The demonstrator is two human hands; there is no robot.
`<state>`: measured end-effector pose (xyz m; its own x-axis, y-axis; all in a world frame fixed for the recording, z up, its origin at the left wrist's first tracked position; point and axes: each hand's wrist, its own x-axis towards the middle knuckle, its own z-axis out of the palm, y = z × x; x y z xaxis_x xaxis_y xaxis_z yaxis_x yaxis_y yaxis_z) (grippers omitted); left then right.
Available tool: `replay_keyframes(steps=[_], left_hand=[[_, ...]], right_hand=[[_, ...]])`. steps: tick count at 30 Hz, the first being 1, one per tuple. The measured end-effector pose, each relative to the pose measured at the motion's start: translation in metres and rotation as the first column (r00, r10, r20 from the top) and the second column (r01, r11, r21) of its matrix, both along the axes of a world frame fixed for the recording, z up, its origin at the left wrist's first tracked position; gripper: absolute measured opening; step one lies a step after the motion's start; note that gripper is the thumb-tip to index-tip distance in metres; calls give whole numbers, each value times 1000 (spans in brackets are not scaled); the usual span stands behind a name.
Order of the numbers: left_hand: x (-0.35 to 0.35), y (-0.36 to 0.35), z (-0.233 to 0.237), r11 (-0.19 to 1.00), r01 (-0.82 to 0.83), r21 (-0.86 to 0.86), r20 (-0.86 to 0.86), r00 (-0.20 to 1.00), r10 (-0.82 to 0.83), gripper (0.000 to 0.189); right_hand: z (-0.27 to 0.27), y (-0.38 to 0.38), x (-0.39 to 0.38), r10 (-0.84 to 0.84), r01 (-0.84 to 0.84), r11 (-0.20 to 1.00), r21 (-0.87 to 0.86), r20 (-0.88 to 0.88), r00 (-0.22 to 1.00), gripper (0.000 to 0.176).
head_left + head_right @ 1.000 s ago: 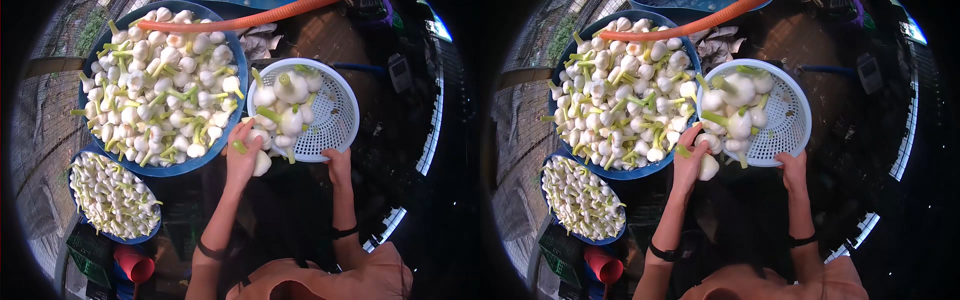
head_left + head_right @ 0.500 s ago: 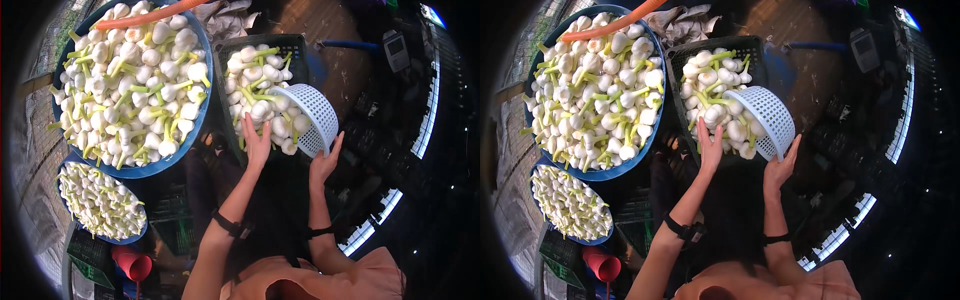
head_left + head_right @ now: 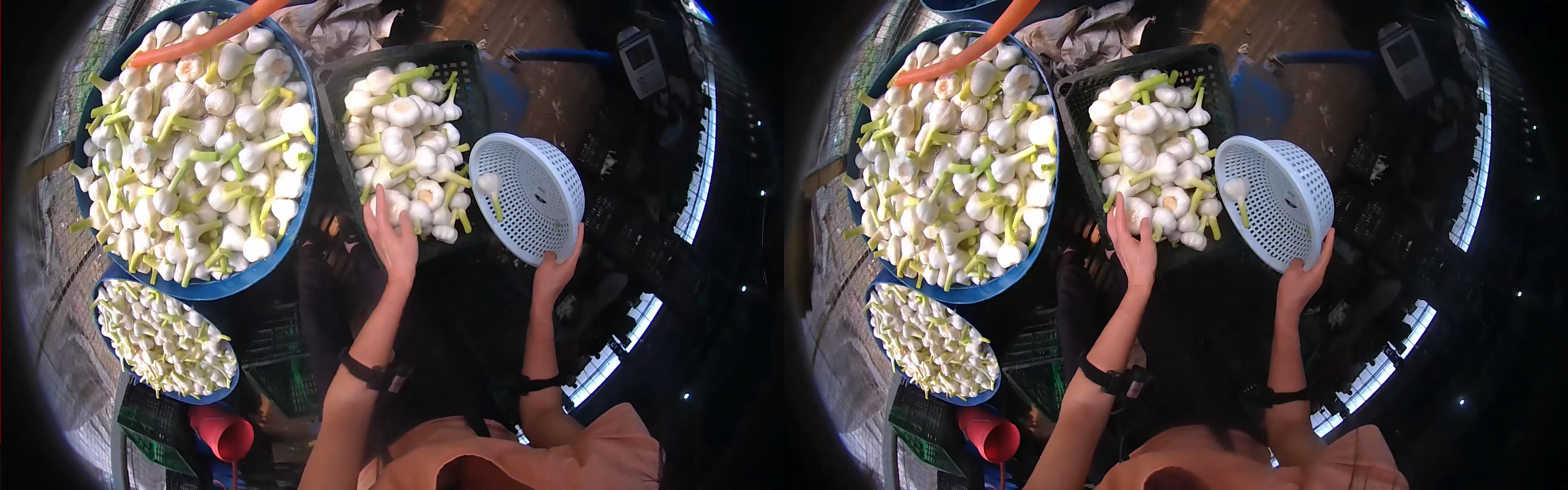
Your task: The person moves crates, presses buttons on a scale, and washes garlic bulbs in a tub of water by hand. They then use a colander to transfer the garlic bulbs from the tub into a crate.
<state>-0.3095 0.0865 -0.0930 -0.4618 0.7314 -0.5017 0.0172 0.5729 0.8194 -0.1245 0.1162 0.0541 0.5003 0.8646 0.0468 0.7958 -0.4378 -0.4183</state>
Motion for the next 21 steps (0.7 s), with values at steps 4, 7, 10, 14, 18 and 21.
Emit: replay_keyframes(steps=[4,7,10,14,18,21], left_hand=[[-5,-7,7,930,344,-131,-192,911,-364,44],[-1,-34,-12,748,658,-91,-411,659,-630,44],[-3,-45,-18,741,670,-38,-335,691,-641,46],[-42,-36,4,876,478,66,-199,867,-458,40],[-120,-18,12,988,48,146,-282,959,-5,30],[-186,-7,2,981,-168,96,-408,892,193,42]], right_hand=[[-2,1,18,-39,42,995,88,-41,998,75],[-1,8,17,-25,30,997,71,-74,997,75],[10,33,-21,29,-24,993,112,-41,999,75],[6,54,-56,41,-12,996,86,-351,935,70],[6,82,-174,463,-434,886,162,-353,813,72],[-5,103,-251,685,-649,728,222,-204,699,77]])
